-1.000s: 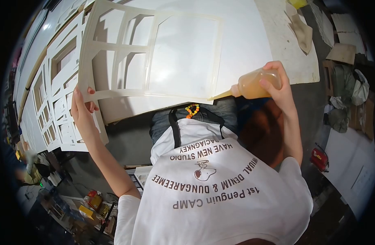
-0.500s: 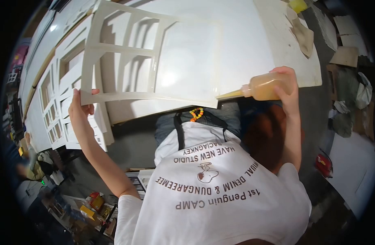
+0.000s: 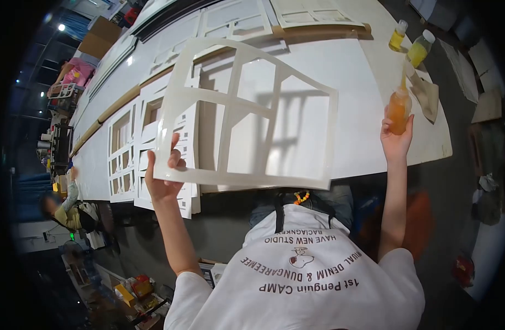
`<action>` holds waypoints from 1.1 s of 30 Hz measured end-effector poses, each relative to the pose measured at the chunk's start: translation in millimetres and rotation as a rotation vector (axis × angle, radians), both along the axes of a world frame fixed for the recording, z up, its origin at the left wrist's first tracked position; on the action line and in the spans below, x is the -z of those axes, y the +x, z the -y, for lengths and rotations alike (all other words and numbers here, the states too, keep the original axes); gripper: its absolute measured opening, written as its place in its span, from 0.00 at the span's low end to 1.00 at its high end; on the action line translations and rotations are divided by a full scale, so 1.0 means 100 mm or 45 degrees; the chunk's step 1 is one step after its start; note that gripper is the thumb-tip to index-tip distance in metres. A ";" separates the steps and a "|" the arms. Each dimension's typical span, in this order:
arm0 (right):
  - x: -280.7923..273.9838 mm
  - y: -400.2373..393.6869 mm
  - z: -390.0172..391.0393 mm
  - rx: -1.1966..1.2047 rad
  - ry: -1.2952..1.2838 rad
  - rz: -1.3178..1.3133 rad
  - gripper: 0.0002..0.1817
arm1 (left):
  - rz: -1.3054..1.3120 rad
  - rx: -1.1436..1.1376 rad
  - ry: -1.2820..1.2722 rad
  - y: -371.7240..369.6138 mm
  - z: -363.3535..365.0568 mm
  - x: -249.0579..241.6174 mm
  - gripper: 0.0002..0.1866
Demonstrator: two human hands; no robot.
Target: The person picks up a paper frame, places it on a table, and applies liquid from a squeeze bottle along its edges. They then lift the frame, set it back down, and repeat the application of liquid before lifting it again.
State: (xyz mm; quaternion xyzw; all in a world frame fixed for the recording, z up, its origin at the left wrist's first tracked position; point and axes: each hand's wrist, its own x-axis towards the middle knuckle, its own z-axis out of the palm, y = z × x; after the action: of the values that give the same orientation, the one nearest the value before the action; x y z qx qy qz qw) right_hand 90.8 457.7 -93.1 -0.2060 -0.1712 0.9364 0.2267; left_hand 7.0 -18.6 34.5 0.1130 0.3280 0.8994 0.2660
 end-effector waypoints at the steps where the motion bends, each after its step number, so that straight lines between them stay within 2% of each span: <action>1: 0.00 0.00 0.02 0.012 0.022 -0.014 0.28 | -0.084 0.036 0.152 0.00 -0.04 -0.05 0.32; 2: 0.01 0.00 0.02 0.024 0.044 -0.029 0.28 | -0.162 0.129 0.292 0.00 -0.09 -0.15 0.31; 6: 0.15 0.03 -0.04 -0.048 0.039 -0.206 0.29 | -0.187 0.220 0.383 0.04 -0.28 -0.87 0.26; 8: 0.18 0.04 -0.05 -0.060 0.049 -0.252 0.29 | -0.494 0.113 0.263 -0.05 -0.34 -1.21 0.29; 10: 0.17 0.04 -0.02 -0.026 0.064 -0.248 0.29 | -0.612 -0.074 0.150 -0.07 -0.38 -1.60 0.30; 11: 0.17 0.05 -0.02 -0.035 0.066 -0.249 0.29 | -0.626 0.058 0.191 -0.15 -0.37 -1.74 0.30; 13: 0.16 0.05 -0.02 -0.049 0.070 -0.258 0.27 | -0.591 0.101 0.240 -0.35 -0.27 -2.06 0.31; 14: 0.15 0.04 -0.01 -0.042 0.074 -0.246 0.28 | -0.687 0.046 0.104 -0.43 -0.25 -2.20 0.30; 16: 0.13 0.04 0.02 -0.027 0.081 -0.206 0.28 | -0.642 -0.073 0.080 -0.67 -0.18 -2.52 0.29; 18: 0.07 0.03 0.06 0.001 0.128 -0.170 0.27 | -0.810 0.046 -0.024 -1.12 0.11 -2.77 0.28; 19: 0.06 0.03 0.06 -0.001 0.148 -0.169 0.27 | -0.884 0.103 -0.080 -1.30 0.22 -2.87 0.28; 22: 0.10 0.04 0.05 -0.012 0.163 -0.190 0.27 | -0.724 -0.239 -0.018 -1.60 0.33 -3.09 0.26; 25: 0.11 0.04 0.04 -0.032 0.137 -0.230 0.26 | -0.567 -0.344 0.052 -1.91 0.50 -3.25 0.24; 31: 0.18 0.01 0.00 -0.035 0.147 -0.200 0.27 | -0.688 -0.694 -0.157 -2.21 0.87 -3.36 0.23; 33: 0.21 0.01 -0.02 -0.034 0.157 -0.204 0.27 | -0.663 -0.480 -0.181 -2.37 1.20 -3.43 0.23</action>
State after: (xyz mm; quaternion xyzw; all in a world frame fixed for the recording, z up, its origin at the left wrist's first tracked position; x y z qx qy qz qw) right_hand 91.9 459.7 -113.9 -0.1140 -0.2125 0.9405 0.2392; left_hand -229.7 -138.3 377.8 0.2575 0.4621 0.8486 0.0093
